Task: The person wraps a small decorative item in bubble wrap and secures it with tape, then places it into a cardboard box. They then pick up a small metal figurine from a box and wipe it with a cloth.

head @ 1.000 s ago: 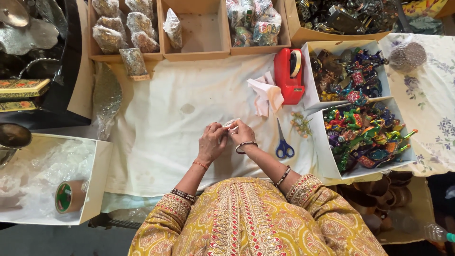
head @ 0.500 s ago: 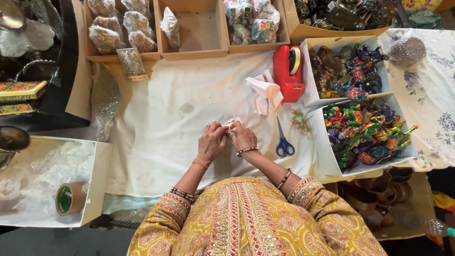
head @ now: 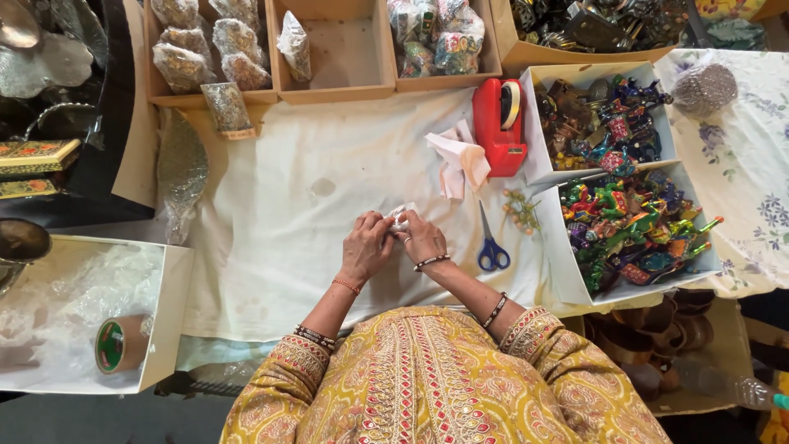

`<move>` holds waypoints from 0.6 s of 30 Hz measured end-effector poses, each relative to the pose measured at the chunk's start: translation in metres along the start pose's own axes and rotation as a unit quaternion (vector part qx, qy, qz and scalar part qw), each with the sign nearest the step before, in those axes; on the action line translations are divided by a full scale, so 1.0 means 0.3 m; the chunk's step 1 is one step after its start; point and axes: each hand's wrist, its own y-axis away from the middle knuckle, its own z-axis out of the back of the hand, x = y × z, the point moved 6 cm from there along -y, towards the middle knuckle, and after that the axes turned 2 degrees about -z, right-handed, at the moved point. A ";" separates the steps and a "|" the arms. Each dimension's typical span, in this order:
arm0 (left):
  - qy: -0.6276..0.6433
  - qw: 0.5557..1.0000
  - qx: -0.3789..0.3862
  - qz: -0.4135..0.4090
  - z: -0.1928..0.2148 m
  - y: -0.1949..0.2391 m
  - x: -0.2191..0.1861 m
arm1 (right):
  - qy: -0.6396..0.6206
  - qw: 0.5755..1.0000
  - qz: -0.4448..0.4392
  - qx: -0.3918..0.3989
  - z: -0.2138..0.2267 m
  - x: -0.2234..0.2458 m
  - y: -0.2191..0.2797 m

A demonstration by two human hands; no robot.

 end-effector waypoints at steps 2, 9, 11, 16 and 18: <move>-0.007 1.000 0.005 0.004 -0.006 0.002 0.003 | -0.004 1.000 -0.003 0.007 -0.008 -0.011 -0.004; -0.057 0.998 0.004 0.007 0.012 0.003 -0.031 | -0.110 0.994 -0.016 0.017 0.004 -0.061 0.037; -0.066 0.998 0.008 -0.006 0.025 0.000 -0.048 | -0.143 0.989 -0.030 -0.001 0.025 -0.111 0.063; -0.095 0.995 0.017 -0.040 -0.001 0.013 -0.053 | -0.179 0.973 -0.134 -0.052 0.072 -0.309 0.090; -0.148 0.988 0.019 -0.033 -0.056 0.029 -0.007 | -0.174 0.976 -0.128 -0.021 0.010 -0.433 0.072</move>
